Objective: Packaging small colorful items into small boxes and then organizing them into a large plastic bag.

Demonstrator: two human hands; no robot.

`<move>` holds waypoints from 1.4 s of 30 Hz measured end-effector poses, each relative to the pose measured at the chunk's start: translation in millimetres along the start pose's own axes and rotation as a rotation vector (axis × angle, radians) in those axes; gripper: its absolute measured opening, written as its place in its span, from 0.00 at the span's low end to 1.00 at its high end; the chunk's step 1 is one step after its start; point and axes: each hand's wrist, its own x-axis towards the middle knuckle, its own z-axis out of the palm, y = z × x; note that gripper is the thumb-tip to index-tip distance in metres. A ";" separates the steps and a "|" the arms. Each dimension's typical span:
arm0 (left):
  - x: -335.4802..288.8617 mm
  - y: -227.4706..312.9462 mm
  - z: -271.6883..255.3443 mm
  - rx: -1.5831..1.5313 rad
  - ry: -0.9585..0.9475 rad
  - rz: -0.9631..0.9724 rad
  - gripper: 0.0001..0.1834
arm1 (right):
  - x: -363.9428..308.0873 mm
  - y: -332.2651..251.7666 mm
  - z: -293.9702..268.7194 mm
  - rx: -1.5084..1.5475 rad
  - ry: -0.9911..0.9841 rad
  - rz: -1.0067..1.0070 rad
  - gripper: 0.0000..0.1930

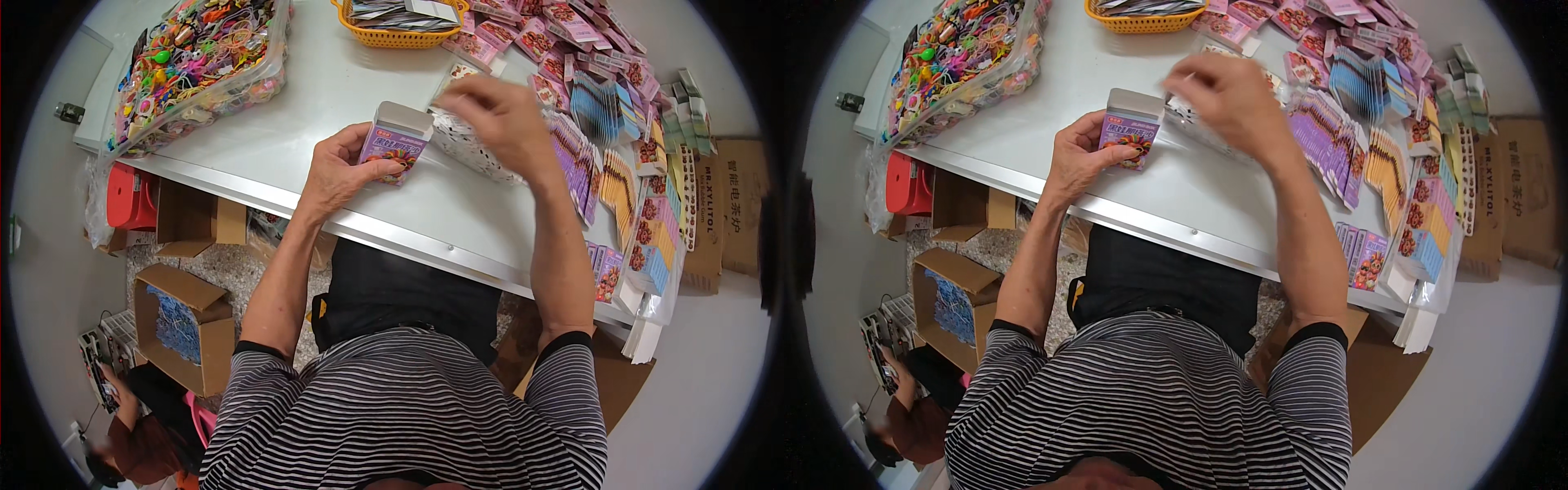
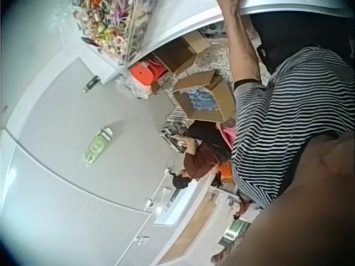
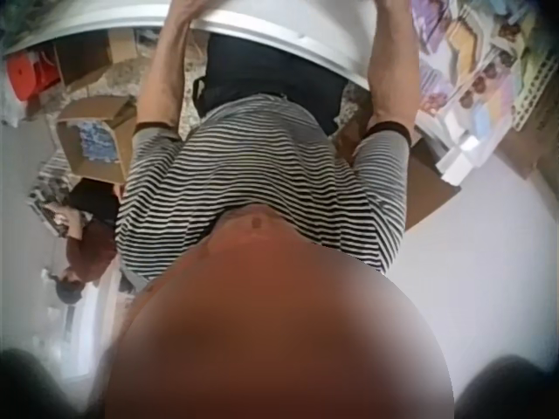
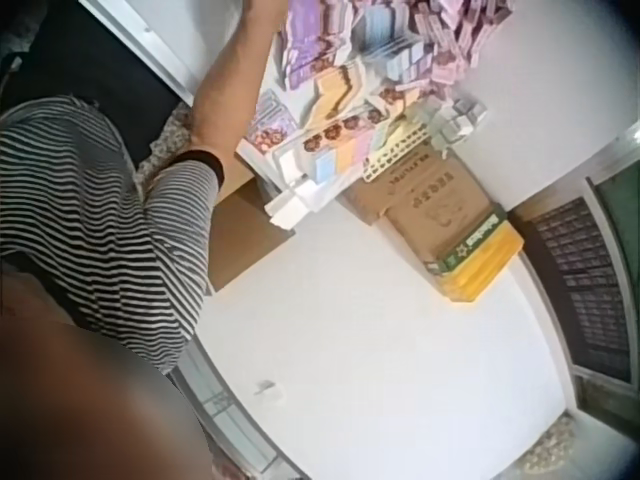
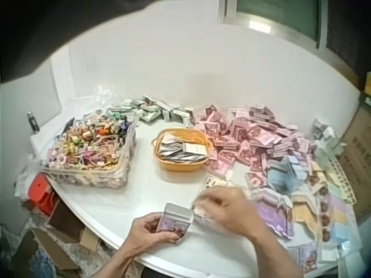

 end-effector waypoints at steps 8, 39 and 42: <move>-0.4 4.1 -1.4 0.000 0.002 -0.039 0.29 | -34.5 35.4 -53.6 -0.377 -0.066 0.081 0.17; 0.3 3.9 1.9 0.013 0.005 -0.020 0.29 | -45.2 50.0 -35.3 -0.032 0.337 0.131 0.12; 0.7 1.8 -0.3 0.018 0.007 -0.006 0.29 | -43.4 45.4 -37.2 -0.065 0.259 0.089 0.14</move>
